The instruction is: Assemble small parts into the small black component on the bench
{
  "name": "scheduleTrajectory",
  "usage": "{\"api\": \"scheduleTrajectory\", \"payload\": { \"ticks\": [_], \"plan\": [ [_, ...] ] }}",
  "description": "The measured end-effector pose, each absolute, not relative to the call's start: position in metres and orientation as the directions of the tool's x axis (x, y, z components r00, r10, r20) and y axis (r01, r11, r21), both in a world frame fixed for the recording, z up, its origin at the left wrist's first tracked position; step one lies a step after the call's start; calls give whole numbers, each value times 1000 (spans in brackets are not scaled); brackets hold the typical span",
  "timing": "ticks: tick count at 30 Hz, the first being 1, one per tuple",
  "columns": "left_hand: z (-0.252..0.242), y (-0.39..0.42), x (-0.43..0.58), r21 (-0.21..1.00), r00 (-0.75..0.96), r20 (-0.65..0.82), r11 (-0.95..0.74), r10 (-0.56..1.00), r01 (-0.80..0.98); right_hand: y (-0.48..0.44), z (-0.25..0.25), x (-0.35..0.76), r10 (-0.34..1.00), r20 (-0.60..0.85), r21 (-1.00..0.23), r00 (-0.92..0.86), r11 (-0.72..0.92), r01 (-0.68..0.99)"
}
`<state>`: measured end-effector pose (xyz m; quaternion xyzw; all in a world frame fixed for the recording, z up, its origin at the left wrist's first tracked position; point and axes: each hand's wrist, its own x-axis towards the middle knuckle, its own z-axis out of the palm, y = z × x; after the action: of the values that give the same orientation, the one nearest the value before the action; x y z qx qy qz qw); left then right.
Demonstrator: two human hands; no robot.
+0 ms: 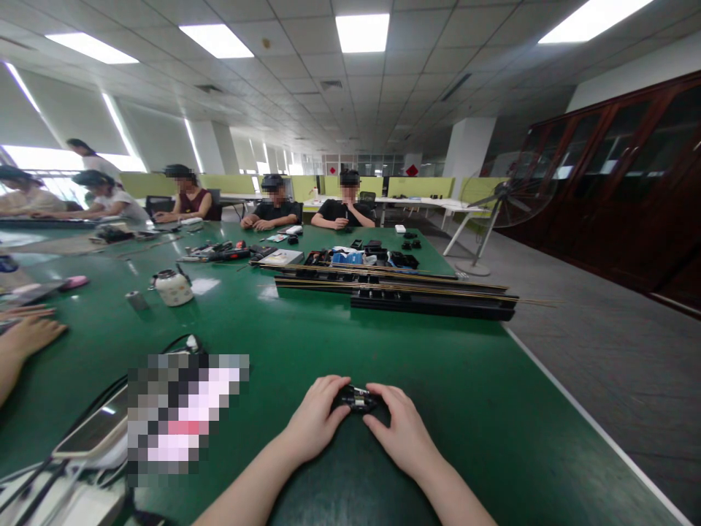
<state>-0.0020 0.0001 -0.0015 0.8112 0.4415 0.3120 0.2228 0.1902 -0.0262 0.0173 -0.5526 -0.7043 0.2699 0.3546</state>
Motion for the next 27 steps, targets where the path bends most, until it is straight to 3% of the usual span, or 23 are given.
{"api": "scheduleTrajectory", "payload": {
  "ticks": [27],
  "plan": [
    [-4, 3, -3, 619, 414, 332, -527, 847, 582, -24, 13, 190, 970, 196, -752, -141, 241, 614]
  ]
}}
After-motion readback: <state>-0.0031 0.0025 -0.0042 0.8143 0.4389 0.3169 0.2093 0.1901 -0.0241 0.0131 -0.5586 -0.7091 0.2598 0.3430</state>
